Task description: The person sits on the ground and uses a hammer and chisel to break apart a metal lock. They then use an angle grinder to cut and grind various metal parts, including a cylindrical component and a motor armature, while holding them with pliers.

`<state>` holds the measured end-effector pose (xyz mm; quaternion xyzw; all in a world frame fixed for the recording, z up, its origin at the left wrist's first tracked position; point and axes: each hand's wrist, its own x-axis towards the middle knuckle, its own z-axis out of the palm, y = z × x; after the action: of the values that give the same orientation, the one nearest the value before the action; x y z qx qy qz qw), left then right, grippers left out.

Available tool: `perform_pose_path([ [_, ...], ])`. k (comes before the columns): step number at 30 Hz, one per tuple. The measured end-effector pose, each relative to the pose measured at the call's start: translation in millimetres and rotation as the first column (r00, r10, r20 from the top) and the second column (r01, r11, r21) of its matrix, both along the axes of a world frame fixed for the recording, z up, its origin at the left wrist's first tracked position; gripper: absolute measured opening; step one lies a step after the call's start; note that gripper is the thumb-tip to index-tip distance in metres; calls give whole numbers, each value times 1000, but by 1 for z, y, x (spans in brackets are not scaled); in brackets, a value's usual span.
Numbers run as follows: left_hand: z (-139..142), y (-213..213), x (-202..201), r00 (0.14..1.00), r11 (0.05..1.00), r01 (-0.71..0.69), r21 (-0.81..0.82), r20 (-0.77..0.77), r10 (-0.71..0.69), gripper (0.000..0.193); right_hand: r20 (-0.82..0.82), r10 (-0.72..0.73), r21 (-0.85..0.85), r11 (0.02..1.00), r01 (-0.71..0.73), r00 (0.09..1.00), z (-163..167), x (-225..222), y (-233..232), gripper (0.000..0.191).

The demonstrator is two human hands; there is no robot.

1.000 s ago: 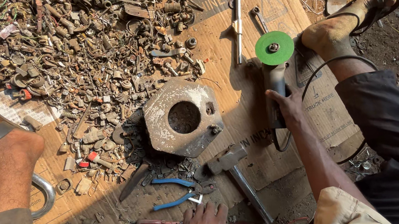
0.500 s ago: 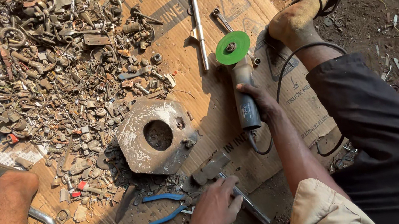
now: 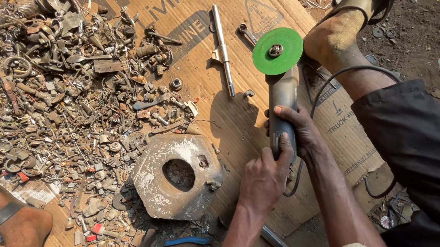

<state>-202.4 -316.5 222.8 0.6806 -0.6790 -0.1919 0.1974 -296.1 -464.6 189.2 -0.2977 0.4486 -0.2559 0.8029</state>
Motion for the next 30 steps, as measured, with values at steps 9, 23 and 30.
perform_pose_path([
  [9,-8,-8,18,985,982,170,-87,35,-168,64,-59,-28,-12,1000,27,998,-2,-3,5,48],
  [23,17,-9,25,873,952,69,298,-479,87,78,88,-111,116,988,100,990,-14,-9,9,49],
  [30,27,-7,5,528,909,-315,274,-745,408,82,85,-101,119,989,91,991,-23,4,12,48],
])
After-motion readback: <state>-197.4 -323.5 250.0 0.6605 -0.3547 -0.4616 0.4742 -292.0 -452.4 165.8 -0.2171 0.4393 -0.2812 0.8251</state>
